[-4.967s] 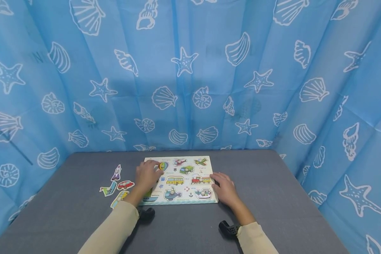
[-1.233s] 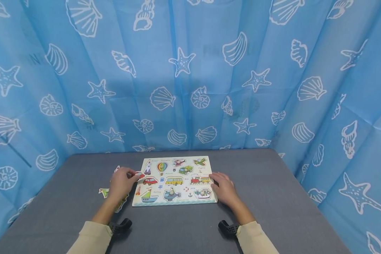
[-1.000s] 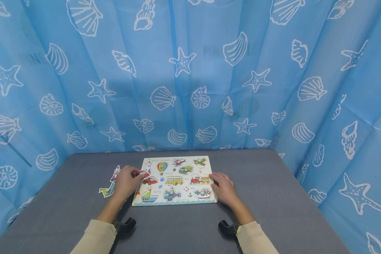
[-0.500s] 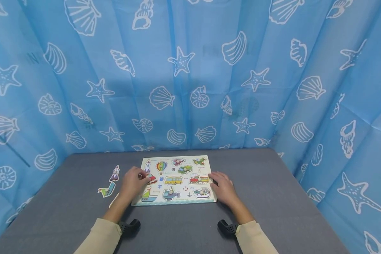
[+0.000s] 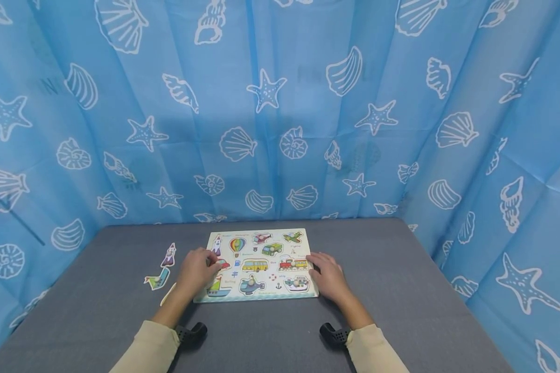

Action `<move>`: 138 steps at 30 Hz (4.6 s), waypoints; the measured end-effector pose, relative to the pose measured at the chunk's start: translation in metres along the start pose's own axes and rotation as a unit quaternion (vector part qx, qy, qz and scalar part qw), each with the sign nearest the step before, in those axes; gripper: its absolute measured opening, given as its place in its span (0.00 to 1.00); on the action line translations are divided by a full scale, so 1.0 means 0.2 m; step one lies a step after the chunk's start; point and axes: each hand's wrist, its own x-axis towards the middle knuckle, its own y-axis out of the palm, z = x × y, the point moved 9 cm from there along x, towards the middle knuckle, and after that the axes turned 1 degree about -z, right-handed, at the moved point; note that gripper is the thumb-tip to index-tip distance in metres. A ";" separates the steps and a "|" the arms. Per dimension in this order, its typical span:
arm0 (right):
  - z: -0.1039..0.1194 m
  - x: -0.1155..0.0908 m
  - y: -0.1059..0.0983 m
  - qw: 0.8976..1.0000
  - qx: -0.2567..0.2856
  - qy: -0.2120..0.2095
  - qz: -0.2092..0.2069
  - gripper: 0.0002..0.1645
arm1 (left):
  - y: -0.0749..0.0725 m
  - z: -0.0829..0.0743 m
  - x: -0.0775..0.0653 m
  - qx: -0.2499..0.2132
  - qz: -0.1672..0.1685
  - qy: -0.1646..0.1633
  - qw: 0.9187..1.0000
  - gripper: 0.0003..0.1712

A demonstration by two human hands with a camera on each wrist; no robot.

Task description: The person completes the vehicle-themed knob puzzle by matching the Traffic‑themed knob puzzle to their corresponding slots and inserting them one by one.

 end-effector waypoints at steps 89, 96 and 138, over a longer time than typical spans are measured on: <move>0.00 0.00 0.01 1.000 0.004 0.004 -0.003 0.25 | -0.25 0.58 0.17 0.040 0.006 -0.013 0.999 0.13; -0.01 0.00 0.00 1.000 0.011 -0.003 -0.004 0.25 | -0.25 0.60 0.17 0.040 0.012 -0.038 0.998 0.13; -0.02 0.00 0.01 1.000 0.006 -0.002 -0.002 0.25 | -0.23 0.36 0.28 0.063 0.000 0.033 0.997 0.10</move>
